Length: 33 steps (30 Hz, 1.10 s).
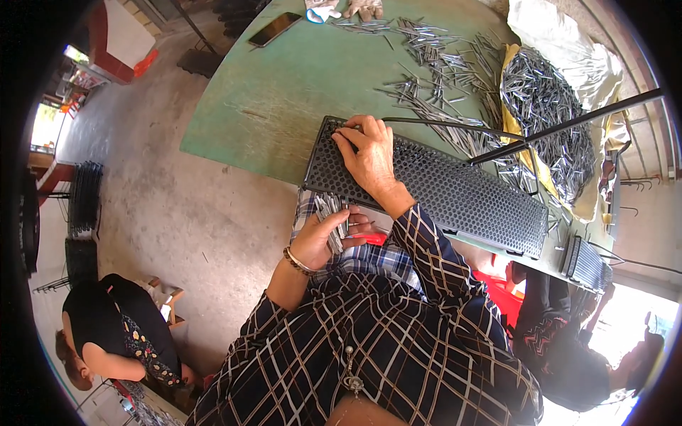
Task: Sorting small metal pins and placing them into a perforated tray for assembly.
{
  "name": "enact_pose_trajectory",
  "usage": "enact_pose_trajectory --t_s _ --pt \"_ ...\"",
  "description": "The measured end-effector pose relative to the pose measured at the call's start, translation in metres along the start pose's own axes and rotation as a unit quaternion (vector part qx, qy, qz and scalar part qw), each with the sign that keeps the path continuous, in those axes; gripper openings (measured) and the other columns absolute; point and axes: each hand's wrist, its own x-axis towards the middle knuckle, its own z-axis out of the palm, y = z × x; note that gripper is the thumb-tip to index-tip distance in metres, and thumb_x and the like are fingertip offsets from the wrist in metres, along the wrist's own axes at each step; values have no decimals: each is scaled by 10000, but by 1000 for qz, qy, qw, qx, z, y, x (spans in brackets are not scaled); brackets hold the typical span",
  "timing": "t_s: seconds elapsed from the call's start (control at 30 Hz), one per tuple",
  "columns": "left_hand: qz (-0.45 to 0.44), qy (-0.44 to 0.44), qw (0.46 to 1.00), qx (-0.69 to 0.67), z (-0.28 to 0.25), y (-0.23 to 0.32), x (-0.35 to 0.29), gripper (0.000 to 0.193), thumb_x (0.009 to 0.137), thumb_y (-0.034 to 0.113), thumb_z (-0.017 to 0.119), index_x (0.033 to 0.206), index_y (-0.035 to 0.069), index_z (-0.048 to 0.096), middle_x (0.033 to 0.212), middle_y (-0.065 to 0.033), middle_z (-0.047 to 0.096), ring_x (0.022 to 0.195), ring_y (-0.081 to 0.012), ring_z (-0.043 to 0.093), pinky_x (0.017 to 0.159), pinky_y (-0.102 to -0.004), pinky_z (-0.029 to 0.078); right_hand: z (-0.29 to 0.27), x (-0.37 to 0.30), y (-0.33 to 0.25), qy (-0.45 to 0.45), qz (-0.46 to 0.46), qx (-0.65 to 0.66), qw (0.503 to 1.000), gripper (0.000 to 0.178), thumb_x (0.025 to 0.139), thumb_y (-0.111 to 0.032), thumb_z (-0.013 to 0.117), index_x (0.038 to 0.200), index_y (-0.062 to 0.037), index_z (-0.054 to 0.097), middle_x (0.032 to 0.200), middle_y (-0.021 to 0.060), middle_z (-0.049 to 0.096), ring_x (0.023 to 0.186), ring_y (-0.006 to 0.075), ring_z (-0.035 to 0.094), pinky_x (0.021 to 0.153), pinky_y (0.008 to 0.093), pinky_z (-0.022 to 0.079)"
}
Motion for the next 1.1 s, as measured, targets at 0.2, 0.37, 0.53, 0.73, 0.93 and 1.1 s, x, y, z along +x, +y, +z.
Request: enact_pose_trajectory --t_s 0.2,0.37,0.53,0.73,0.93,1.1 --pt "20 -8 999 28 0 -3 0 247 928 155 509 1085 -33 544 1003 -158 619 939 -274 623 742 -402 558 -1 1 0 -20 -34 -13 999 137 739 -162 704 839 -70 693 958 34 583 854 233 530 752 357 392" --pt "29 -18 999 23 2 2 0 258 927 163 520 1111 -18 535 1012 -160 622 923 -255 625 729 -389 556 -17 8 -1 -23 -39 33 998 183 762 -149 699 896 -27 682 954 79 605 856 245 569 778 354 449" --pt "72 -10 997 34 5 11 4 264 923 165 532 1118 -13 529 1014 -154 626 913 -242 630 728 -368 557 -51 -4 -20 -267 164 229 922 201 821 -169 683 901 15 674 813 94 636 726 144 596 633 269 471" --pt "105 -20 989 99 11 9 2 270 927 166 525 1144 7 525 1032 -144 629 935 -237 635 751 -344 547 -58 -28 -16 -297 239 348 857 214 804 -183 692 890 13 693 737 89 663 649 107 591 585 256 473" --pt "66 6 995 77 9 8 5 305 915 199 549 1141 -5 528 1028 -161 632 927 -235 638 740 -341 545 -54 -14 -10 -177 291 342 876 188 835 -122 664 970 8 674 780 48 658 681 82 571 615 225 463" --pt "39 11 993 109 -3 6 5 305 906 212 565 1116 -8 539 1001 -152 643 897 -209 641 697 -314 542 -24 6 -4 -11 159 211 965 200 834 -126 665 988 1 666 818 67 662 683 104 578 629 239 474"
